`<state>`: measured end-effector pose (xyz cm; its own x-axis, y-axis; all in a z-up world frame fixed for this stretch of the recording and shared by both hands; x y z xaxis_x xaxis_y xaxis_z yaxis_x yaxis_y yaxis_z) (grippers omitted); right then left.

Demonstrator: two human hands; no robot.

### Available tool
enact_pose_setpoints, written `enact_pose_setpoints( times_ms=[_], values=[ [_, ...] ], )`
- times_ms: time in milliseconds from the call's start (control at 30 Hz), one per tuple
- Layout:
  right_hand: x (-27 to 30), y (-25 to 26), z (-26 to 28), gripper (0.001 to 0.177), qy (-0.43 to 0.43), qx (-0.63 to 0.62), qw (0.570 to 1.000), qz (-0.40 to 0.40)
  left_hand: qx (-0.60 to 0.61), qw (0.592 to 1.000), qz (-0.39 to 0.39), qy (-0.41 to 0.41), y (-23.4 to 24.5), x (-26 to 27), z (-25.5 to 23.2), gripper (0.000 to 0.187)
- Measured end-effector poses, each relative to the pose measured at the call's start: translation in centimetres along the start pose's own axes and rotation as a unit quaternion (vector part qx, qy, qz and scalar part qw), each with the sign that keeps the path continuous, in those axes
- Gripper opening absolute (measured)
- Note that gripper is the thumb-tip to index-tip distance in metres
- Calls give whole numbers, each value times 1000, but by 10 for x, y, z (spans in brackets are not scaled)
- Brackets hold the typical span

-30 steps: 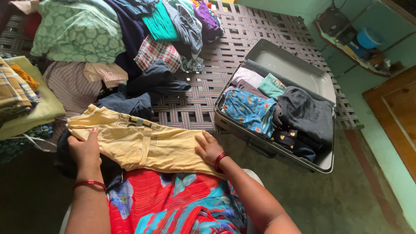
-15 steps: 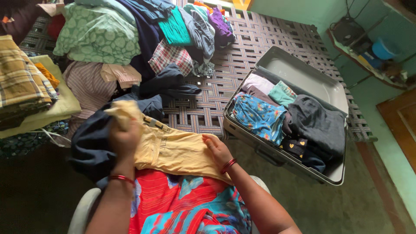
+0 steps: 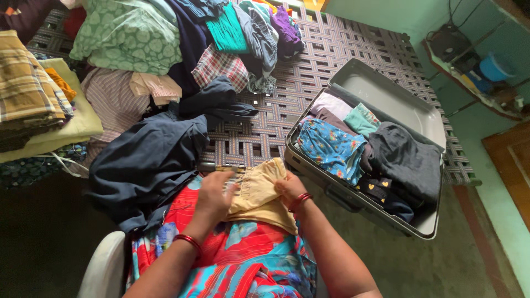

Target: The person folds various garments, including pants and shirts, by hand and places them into an open suitcase. The person handles each item individually, smoothing and folding them before arranging them neatly inside the suitcase.

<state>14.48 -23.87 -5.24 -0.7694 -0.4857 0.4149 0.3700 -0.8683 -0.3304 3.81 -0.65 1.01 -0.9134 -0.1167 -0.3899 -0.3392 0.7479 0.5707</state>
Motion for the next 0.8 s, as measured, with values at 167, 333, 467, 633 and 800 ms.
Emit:
enact_pose_setpoints(
  times_ms=[167, 333, 467, 633, 800],
  values=[
    [29, 7, 27, 59, -34, 157, 986, -31, 34, 971, 81, 222, -30, 11, 100, 44],
    [36, 30, 49, 75, -88, 674, 718, -152, 88, 935, 156, 307, -67, 11, 120, 53],
    [34, 11, 45, 69, 22, 712, 681, -168, 85, 909, 222, 343, -97, 7, 134, 64],
    [6, 9, -3, 64, 20, 649, 760, 3, 178, 878, 250, 368, -111, 4, 137, 58],
    [14, 8, 10, 70, 43, 668, 742, 28, 335, 809, 265, 403, -113, 15, 124, 47]
  ],
)
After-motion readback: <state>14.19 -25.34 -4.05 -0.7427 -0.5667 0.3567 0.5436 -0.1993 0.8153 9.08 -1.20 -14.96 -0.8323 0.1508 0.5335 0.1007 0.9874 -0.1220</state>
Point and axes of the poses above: each hand's wrist, its own x-axis away from the middle knuckle, its own y-axis out of the back of the hand, z = x × y, the point moved 8 cm from there along -x, towards the middle knuckle, and after that the axes turned 8 degrees about z, right-handed, at the moved point
